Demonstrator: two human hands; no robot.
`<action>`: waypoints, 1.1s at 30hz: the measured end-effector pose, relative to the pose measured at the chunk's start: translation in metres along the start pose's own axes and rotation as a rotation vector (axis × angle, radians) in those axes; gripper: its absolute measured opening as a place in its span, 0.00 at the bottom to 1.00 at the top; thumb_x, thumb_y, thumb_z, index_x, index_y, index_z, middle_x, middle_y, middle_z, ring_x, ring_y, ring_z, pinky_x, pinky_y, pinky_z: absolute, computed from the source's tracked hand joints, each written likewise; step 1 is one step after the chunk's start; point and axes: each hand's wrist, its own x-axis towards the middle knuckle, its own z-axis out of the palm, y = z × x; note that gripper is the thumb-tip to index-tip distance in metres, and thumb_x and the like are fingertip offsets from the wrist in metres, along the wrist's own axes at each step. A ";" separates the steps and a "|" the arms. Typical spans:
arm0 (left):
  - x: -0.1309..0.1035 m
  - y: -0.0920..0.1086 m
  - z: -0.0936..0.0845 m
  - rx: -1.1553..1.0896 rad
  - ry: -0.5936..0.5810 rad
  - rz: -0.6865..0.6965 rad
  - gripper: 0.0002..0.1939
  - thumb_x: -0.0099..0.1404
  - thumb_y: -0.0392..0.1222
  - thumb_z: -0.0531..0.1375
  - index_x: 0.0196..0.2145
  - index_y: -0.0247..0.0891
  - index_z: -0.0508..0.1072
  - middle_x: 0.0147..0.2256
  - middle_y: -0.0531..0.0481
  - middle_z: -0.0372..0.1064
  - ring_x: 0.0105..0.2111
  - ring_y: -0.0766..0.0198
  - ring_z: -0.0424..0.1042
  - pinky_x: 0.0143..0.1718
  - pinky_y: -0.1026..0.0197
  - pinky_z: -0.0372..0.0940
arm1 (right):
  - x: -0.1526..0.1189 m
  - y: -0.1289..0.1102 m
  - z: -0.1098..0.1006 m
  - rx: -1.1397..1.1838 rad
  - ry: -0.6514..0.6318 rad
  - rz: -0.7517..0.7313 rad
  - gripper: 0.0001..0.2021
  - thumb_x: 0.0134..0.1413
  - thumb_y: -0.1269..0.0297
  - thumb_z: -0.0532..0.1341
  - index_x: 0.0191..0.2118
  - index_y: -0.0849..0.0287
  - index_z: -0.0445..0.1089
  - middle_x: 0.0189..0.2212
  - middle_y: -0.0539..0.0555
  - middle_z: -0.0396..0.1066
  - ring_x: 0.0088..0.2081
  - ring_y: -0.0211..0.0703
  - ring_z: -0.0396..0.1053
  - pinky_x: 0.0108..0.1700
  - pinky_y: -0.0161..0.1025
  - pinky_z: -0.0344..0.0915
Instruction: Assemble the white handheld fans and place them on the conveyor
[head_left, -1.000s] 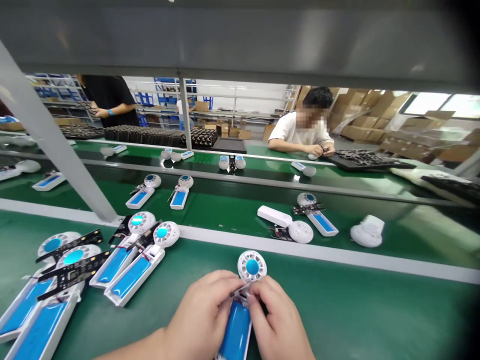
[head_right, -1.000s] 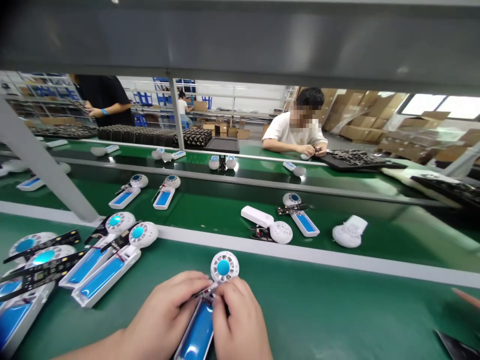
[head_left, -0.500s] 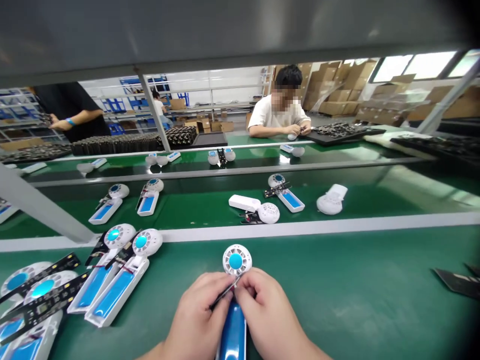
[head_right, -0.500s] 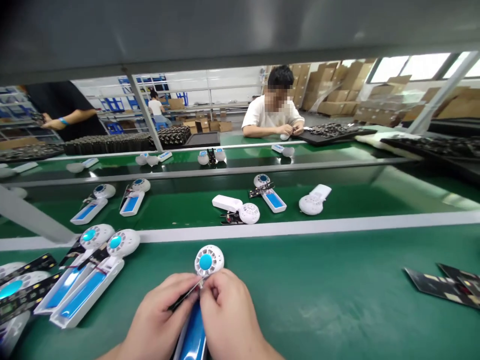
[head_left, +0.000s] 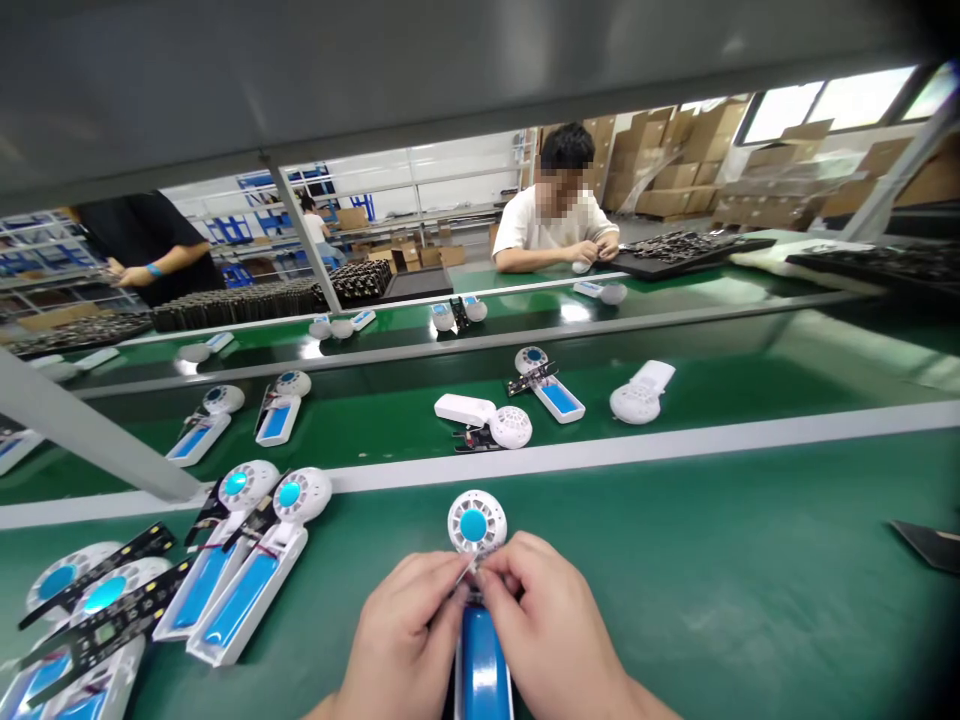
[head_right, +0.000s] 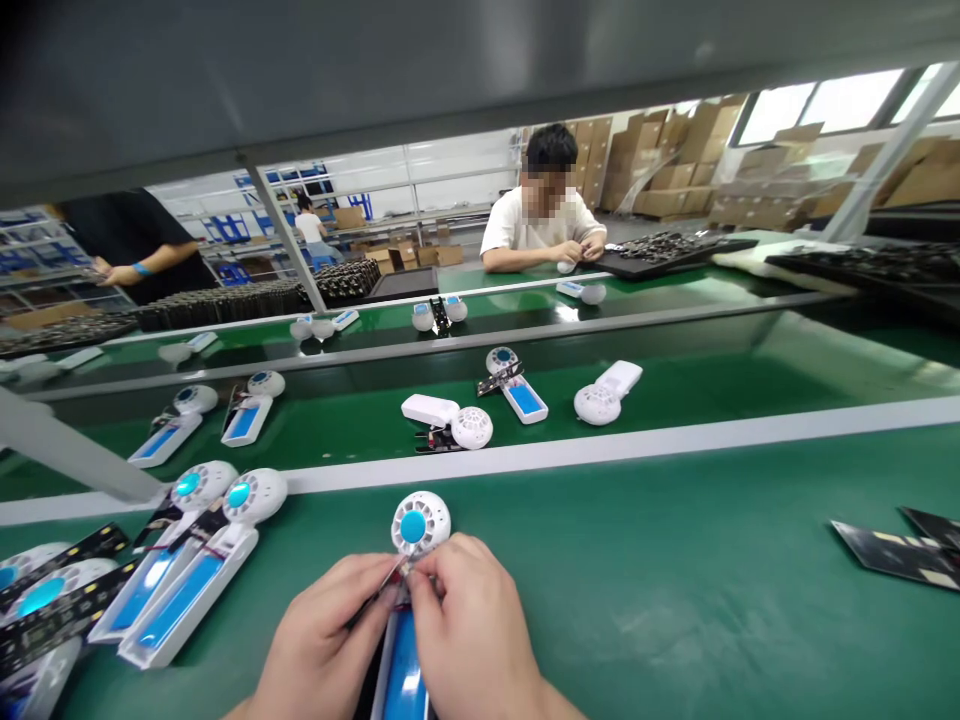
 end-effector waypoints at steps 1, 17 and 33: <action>0.000 0.000 0.000 0.001 -0.008 0.004 0.20 0.68 0.29 0.57 0.53 0.46 0.71 0.45 0.48 0.75 0.42 0.63 0.76 0.43 0.64 0.73 | 0.000 0.001 0.001 0.007 -0.003 -0.007 0.11 0.59 0.70 0.55 0.27 0.55 0.69 0.29 0.50 0.70 0.35 0.41 0.69 0.38 0.36 0.61; 0.005 0.002 -0.004 0.018 -0.029 0.011 0.17 0.68 0.29 0.57 0.51 0.44 0.73 0.44 0.47 0.76 0.42 0.64 0.75 0.44 0.65 0.71 | 0.003 0.005 0.001 0.004 -0.034 -0.033 0.10 0.60 0.70 0.56 0.28 0.56 0.69 0.30 0.50 0.69 0.34 0.41 0.68 0.38 0.37 0.61; 0.018 0.008 -0.015 -0.051 -0.176 0.020 0.17 0.68 0.30 0.54 0.48 0.43 0.75 0.40 0.45 0.76 0.38 0.61 0.75 0.40 0.60 0.70 | 0.003 0.006 0.002 0.025 -0.050 -0.042 0.09 0.59 0.70 0.56 0.29 0.56 0.70 0.31 0.51 0.70 0.37 0.43 0.69 0.40 0.38 0.61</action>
